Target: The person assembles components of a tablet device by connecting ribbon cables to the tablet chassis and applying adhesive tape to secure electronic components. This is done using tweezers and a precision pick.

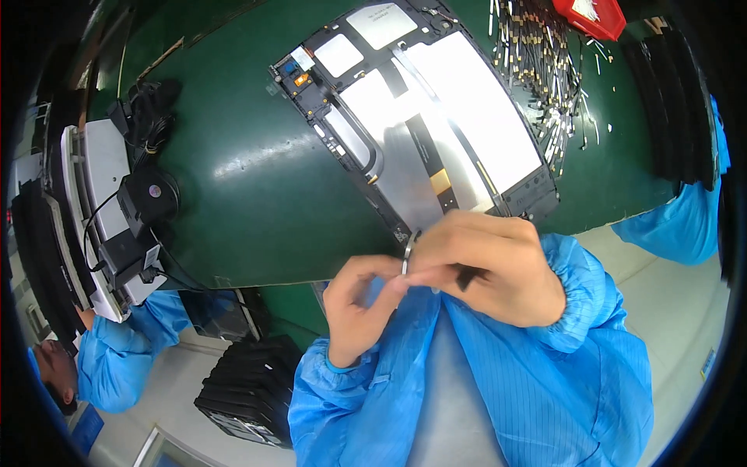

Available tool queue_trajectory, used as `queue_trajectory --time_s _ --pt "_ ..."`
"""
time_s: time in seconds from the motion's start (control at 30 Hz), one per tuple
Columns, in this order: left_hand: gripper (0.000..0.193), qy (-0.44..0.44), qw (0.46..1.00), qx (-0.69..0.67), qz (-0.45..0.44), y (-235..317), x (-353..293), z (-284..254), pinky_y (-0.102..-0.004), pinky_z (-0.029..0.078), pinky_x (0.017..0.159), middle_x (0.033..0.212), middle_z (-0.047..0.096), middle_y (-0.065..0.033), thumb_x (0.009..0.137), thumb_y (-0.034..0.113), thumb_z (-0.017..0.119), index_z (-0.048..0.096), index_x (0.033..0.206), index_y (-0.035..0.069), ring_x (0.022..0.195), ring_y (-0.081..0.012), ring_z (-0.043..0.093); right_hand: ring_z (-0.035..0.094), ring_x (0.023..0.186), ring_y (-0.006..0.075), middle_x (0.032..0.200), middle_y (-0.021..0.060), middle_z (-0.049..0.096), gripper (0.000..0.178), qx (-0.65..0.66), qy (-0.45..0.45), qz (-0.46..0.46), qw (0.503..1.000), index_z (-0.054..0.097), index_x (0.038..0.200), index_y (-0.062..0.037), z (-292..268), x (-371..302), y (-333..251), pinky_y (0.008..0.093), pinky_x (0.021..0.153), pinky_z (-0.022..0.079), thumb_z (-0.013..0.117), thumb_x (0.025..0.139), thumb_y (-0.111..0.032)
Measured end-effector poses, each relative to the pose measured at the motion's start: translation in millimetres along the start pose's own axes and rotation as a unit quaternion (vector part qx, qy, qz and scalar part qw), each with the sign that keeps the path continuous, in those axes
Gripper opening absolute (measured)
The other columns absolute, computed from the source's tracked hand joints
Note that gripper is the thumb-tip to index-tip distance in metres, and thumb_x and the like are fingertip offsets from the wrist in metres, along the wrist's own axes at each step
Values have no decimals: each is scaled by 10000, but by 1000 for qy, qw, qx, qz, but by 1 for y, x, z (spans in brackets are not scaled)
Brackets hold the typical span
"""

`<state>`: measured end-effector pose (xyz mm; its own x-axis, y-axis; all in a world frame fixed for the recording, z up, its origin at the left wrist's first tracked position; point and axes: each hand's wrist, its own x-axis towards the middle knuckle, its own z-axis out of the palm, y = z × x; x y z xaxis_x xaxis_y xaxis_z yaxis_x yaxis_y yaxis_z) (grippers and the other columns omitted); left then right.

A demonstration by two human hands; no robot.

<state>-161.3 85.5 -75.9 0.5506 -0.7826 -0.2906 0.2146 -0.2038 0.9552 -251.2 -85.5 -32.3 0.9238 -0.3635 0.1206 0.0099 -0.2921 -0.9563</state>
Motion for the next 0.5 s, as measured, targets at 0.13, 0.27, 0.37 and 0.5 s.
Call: queue_trajectory --time_s 0.13,0.27,0.37,0.5 --pt "183 36 992 -76 94 10 13 16 -262 468 704 853 645 -127 806 -37 648 620 987 -29 759 -155 595 611 725 288 840 93 595 293 32 -4 28 999 632 941 -34 -9 3 -5 351 592 494 642 663 60" --pt "248 67 977 53 196 18 22 16 -293 481 718 884 659 -137 752 -89 657 623 989 -24 799 -213 617 632 672 217 804 82 642 219 -10 -4 -52 999 699 864 -33 -18 0 -6 300 589 508 670 674 72" --pt "297 78 900 196 382 21 42 19 -325 493 727 889 681 -119 674 -95 699 647 952 -6 832 -246 642 635 667 215 803 73 641 225 -24 -13 -114 993 710 850 -59 -21 -7 -8 311 558 507 667 654 42" --pt "291 70 858 281 424 28 45 13 -345 496 725 812 701 -90 634 -43 756 648 895 28 793 -238 663 662 693 164 790 104 680 126 -214 147 -50 964 697 875 -20 -93 22 -25 260 606 529 657 757 -31"
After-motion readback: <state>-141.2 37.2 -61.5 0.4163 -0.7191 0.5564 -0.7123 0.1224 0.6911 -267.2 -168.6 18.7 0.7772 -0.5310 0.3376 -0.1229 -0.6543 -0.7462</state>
